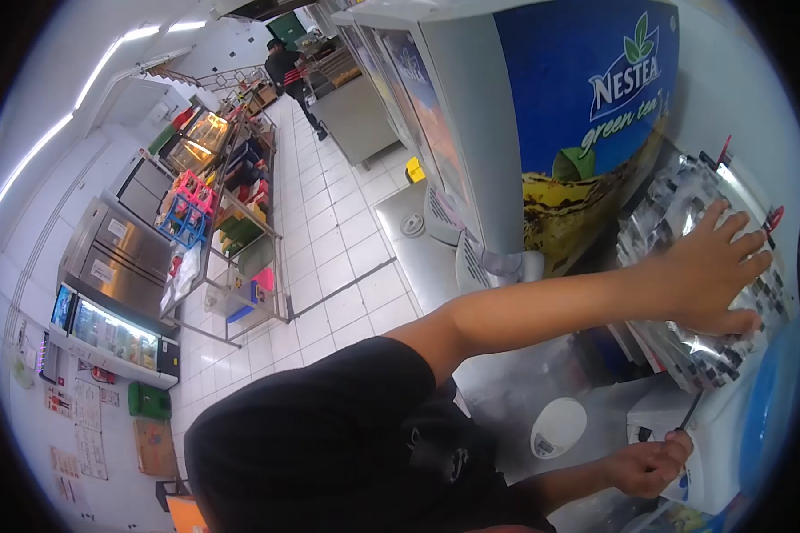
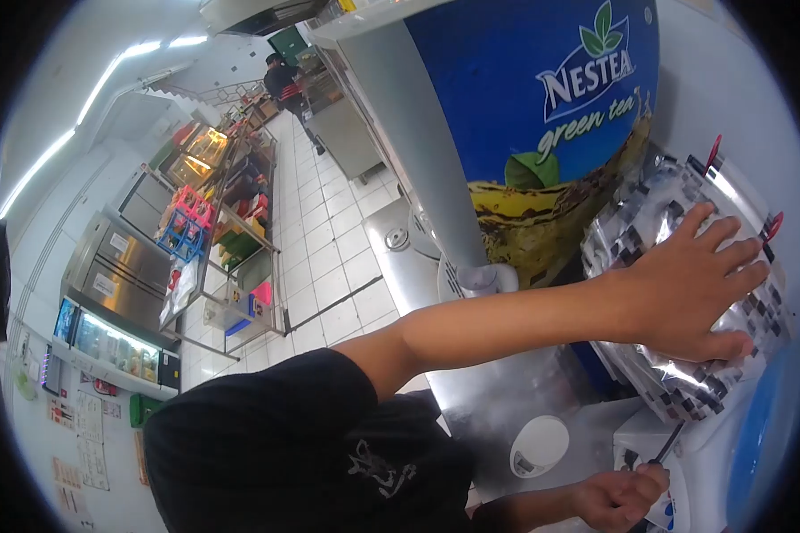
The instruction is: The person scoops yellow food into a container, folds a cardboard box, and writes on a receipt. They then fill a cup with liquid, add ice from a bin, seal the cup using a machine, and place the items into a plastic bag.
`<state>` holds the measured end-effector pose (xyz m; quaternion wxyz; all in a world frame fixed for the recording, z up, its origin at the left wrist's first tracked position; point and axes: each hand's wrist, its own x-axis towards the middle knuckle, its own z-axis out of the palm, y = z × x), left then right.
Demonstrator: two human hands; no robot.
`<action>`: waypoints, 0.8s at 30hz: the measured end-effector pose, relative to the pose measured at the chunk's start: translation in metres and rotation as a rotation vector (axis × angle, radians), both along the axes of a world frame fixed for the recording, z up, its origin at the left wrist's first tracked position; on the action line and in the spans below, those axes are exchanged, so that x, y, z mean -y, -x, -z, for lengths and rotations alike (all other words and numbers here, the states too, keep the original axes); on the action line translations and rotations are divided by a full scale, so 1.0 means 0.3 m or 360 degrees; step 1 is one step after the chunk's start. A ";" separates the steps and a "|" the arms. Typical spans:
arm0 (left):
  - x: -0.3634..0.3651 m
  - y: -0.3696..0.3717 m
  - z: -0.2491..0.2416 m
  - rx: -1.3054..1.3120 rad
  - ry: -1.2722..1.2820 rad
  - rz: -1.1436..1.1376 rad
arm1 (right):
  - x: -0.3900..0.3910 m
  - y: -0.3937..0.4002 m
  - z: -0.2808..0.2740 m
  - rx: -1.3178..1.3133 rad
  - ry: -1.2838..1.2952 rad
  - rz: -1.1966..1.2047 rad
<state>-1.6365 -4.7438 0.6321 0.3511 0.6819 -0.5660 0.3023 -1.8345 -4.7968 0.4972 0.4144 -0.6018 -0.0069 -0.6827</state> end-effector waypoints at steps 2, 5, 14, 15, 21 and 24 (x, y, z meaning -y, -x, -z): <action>0.009 -0.003 0.000 0.0033 0.0046 -0.0001 | -0.008 -0.015 -0.016 0.0056 -0.0018 0.0136; 0.045 -0.018 0.040 0.0155 0.0191 -0.0101 | 0.037 -0.008 0.028 0.0178 0.0053 -0.0011; 0.062 -0.025 0.052 0.0132 0.0112 -0.0098 | 0.045 -0.010 0.007 0.0122 0.0005 0.0167; 0.064 -0.026 0.055 0.0060 0.0096 -0.0059 | 0.052 -0.006 0.014 0.0131 0.0001 0.0147; 0.041 -0.021 0.027 -0.0016 0.0027 0.0050 | 0.033 -0.004 -0.002 0.0002 -0.0006 0.0149; 0.021 -0.011 0.011 0.0018 -0.0218 -0.0046 | 0.024 -0.004 -0.007 -0.0015 0.0007 0.0147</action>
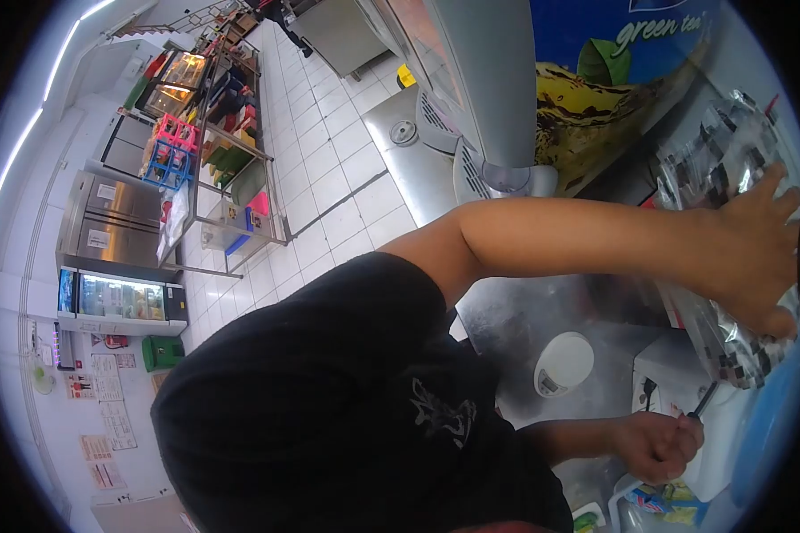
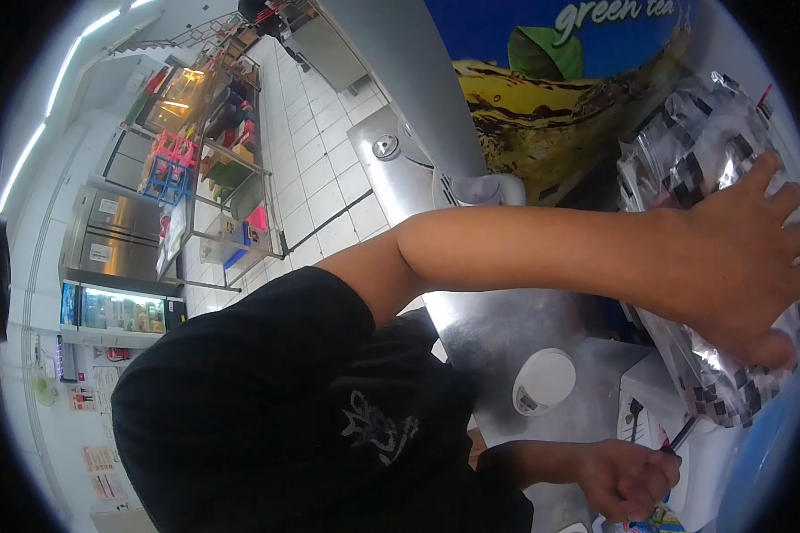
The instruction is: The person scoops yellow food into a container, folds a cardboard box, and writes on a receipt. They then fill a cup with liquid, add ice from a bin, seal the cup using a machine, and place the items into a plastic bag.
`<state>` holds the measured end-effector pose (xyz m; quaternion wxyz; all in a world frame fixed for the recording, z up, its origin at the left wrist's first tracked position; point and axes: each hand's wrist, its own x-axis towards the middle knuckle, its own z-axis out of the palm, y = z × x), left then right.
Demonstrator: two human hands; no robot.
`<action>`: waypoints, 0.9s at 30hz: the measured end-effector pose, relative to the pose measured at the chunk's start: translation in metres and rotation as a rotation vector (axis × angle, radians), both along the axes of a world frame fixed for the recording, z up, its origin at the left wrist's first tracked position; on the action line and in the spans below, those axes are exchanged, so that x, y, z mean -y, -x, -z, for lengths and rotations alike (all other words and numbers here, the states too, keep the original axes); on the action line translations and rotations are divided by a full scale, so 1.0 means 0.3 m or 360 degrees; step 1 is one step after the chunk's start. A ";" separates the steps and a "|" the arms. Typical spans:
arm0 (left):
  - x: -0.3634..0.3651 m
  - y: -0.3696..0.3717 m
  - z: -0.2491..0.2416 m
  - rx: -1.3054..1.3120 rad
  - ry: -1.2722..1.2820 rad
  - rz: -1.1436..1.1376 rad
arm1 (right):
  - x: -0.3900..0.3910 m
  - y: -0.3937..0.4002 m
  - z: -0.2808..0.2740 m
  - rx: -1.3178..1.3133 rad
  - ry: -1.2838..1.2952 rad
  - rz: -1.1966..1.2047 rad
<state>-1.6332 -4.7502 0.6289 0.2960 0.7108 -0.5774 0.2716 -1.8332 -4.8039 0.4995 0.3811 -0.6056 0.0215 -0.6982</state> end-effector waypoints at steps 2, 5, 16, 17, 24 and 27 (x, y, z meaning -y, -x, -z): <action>0.025 -0.003 0.021 -0.0011 0.0132 -0.0001 | 0.001 -0.003 -0.003 0.0006 0.0018 0.0022; 0.038 -0.001 0.030 -0.0008 0.0240 -0.0029 | 0.009 -0.007 0.004 0.0055 0.0033 0.0023; 0.045 0.004 0.046 0.0135 0.0283 -0.0146 | -0.007 -0.016 -0.023 0.0110 0.0022 -0.0040; 0.047 0.009 0.049 0.0150 0.0287 -0.0171 | -0.012 -0.010 -0.026 0.0084 -0.0027 -0.0039; 0.103 -0.022 0.082 0.0338 0.0501 -0.0219 | -0.055 -0.020 -0.076 0.0050 -0.0097 0.0029; 0.106 -0.019 0.078 0.0321 0.0462 -0.0186 | -0.033 -0.010 -0.048 0.0098 -0.0085 -0.0024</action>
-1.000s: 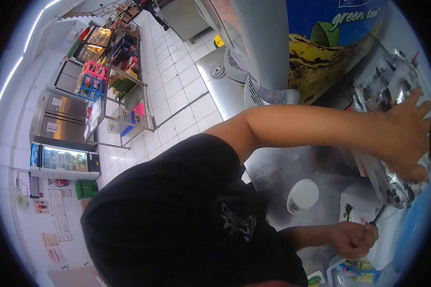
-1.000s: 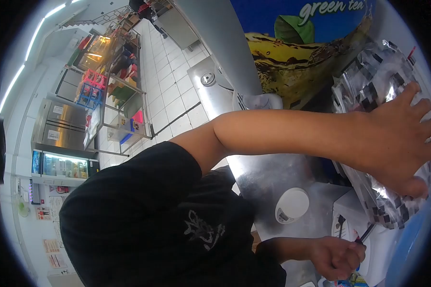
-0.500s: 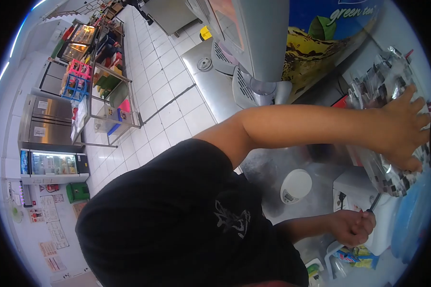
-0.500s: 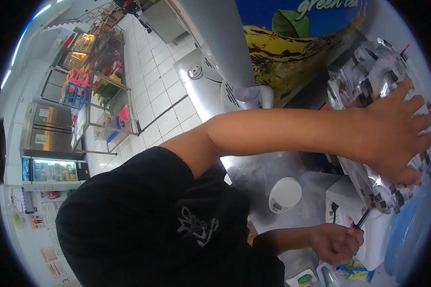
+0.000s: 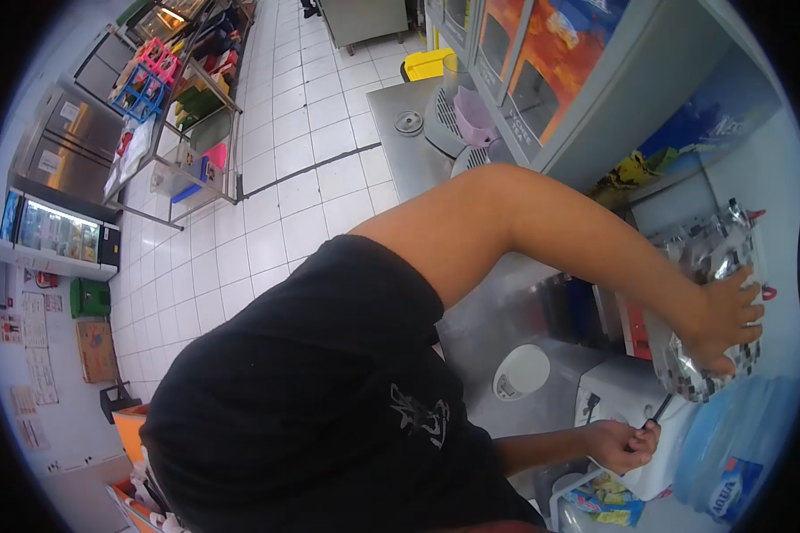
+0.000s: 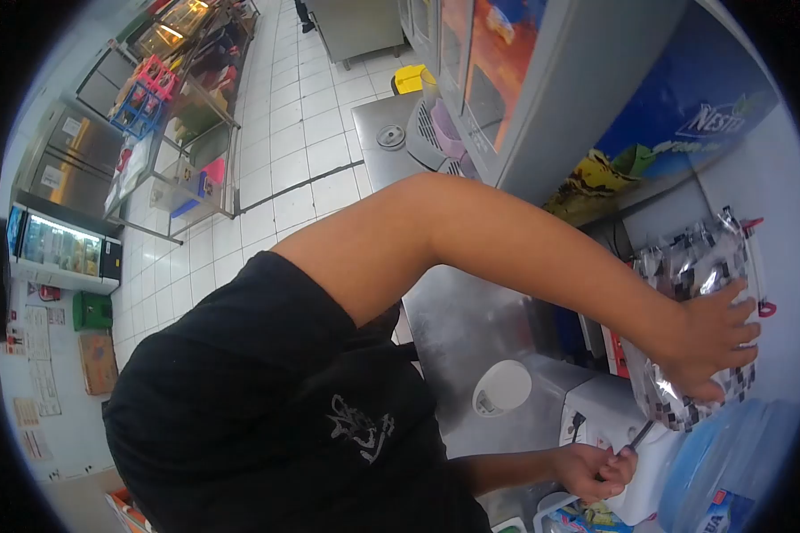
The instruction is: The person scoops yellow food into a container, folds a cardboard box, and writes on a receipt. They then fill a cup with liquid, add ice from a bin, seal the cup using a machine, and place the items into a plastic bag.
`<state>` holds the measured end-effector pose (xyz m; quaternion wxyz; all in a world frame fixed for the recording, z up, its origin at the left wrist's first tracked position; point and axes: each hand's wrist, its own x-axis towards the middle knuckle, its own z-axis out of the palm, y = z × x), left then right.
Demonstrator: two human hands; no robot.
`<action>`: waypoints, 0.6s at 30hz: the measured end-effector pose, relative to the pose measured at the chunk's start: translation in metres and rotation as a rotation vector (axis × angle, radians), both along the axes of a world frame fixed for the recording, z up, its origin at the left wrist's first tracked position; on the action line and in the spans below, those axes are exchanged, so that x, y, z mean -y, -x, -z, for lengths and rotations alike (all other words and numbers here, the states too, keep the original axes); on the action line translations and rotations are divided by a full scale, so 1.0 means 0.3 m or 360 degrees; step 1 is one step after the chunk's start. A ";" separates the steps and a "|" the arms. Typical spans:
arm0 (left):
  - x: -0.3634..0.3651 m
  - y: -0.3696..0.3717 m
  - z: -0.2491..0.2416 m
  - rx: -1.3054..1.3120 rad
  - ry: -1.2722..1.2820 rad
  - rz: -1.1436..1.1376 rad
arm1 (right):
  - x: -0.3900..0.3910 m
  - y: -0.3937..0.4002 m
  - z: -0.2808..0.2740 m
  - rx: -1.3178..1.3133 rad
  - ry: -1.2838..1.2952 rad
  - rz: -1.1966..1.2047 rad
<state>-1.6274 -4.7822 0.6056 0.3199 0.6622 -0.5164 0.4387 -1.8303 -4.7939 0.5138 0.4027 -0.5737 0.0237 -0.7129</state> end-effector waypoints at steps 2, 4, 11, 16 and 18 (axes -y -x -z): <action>0.004 -0.002 -0.001 0.0020 0.0005 -0.0030 | 0.005 -0.005 0.009 0.0007 -0.0019 0.0012; 0.003 -0.004 0.006 0.0028 -0.0006 -0.0038 | -0.009 -0.005 0.002 0.0021 -0.0050 -0.0001; -0.044 0.018 -0.022 -0.0193 -0.0135 0.0056 | -0.005 -0.008 0.000 -0.0056 0.0049 0.0125; -0.071 0.036 -0.039 -0.0272 -0.0159 0.0000 | -0.002 -0.012 -0.004 -0.0009 0.0021 0.0102; -0.069 0.033 -0.038 -0.0235 -0.0149 -0.0009 | -0.003 -0.011 -0.003 -0.0007 0.0013 0.0084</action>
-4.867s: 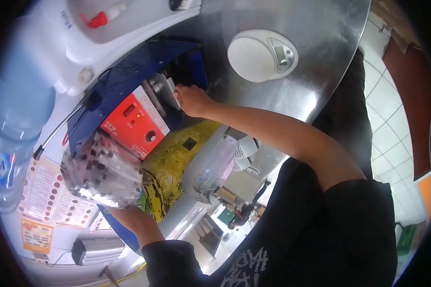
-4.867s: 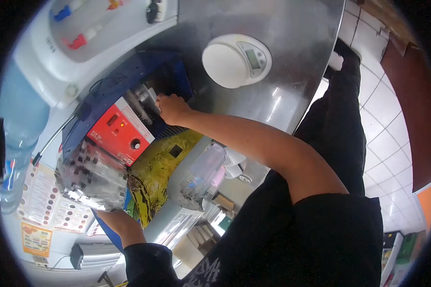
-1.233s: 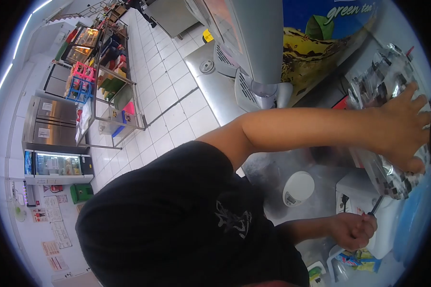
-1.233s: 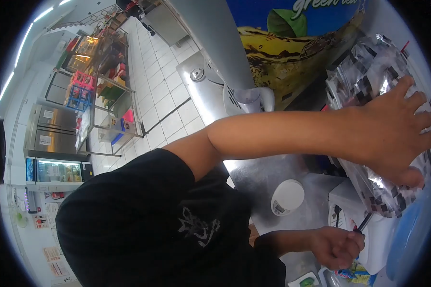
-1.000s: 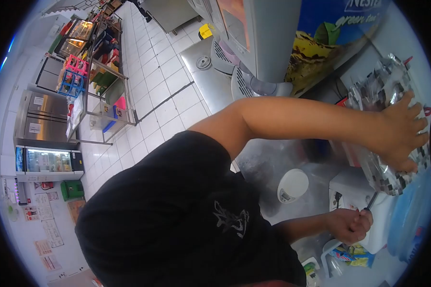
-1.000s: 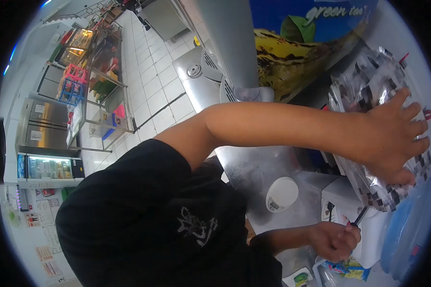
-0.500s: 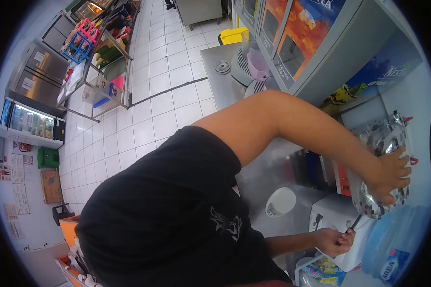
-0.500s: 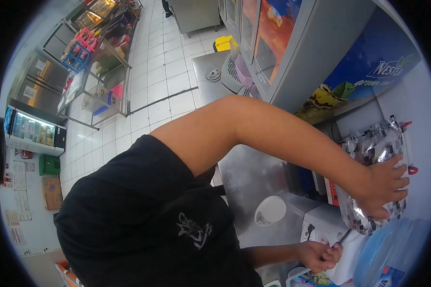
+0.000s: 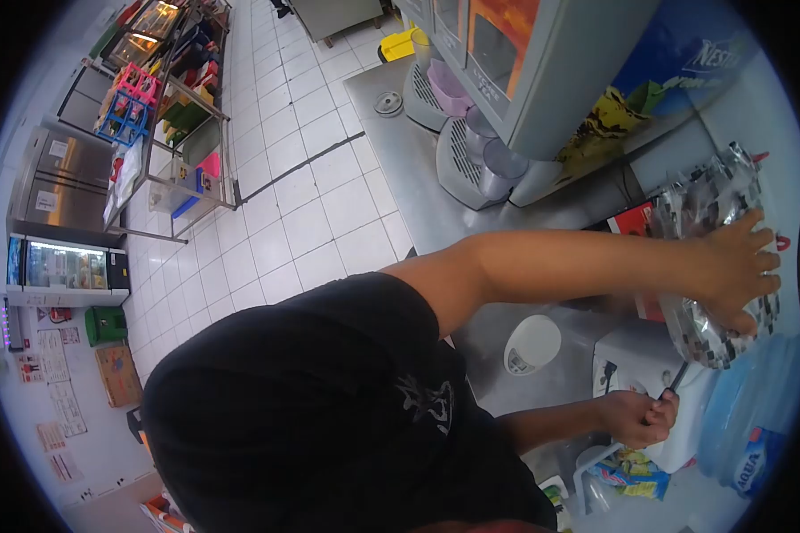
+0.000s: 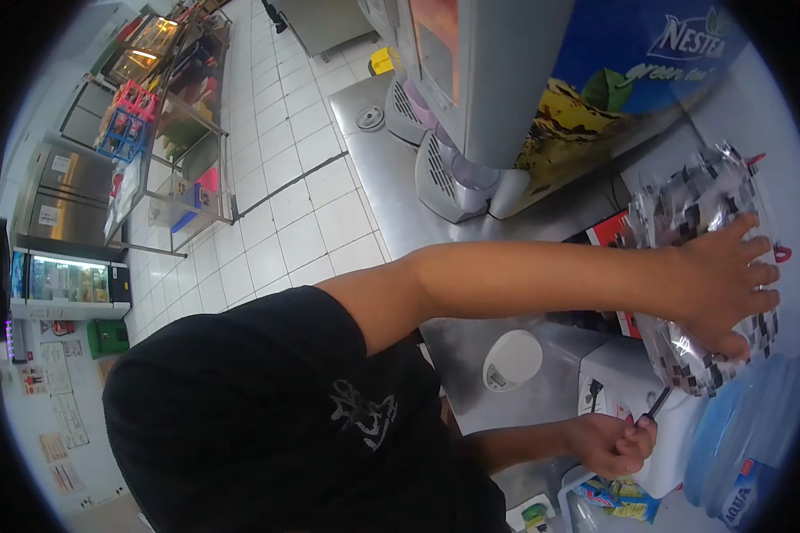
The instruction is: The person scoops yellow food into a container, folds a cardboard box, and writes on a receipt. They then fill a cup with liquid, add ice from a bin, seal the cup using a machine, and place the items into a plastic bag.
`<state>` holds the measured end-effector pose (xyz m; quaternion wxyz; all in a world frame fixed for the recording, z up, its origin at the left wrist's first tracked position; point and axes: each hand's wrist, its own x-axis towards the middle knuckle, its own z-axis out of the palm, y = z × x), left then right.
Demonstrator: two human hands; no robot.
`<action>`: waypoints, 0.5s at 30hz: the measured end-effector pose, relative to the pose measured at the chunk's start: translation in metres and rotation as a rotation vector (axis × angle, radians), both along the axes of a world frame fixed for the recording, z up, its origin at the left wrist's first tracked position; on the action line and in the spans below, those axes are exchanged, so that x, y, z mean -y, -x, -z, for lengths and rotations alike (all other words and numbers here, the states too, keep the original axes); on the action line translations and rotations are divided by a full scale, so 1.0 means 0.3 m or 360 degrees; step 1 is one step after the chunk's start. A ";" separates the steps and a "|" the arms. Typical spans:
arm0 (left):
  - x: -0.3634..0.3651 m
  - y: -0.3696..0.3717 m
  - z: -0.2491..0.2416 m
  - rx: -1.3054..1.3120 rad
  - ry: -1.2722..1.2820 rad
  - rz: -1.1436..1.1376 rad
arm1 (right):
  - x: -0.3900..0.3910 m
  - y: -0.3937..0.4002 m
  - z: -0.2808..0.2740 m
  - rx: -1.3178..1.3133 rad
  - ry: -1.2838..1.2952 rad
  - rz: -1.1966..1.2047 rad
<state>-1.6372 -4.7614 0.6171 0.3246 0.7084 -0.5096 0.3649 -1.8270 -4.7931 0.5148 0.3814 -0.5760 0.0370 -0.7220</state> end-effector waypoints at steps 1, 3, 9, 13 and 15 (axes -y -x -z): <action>-0.001 -0.001 -0.001 -0.0005 -0.0001 0.0016 | 0.004 0.003 0.002 -0.0005 -0.0001 0.0016; -0.006 -0.002 -0.007 -0.0028 -0.0076 0.0019 | 0.012 0.005 0.010 -0.0017 0.0047 0.0027; -0.020 0.005 -0.012 -0.0050 -0.0113 0.0030 | 0.035 0.007 0.042 0.0009 0.0022 0.0047; -0.025 0.006 -0.011 -0.0090 -0.0075 0.0114 | 0.010 0.021 0.031 -0.0069 0.0097 0.0054; -0.032 0.005 -0.018 -0.0153 -0.0114 0.0143 | 0.006 0.028 0.038 -0.0162 -0.0016 0.0055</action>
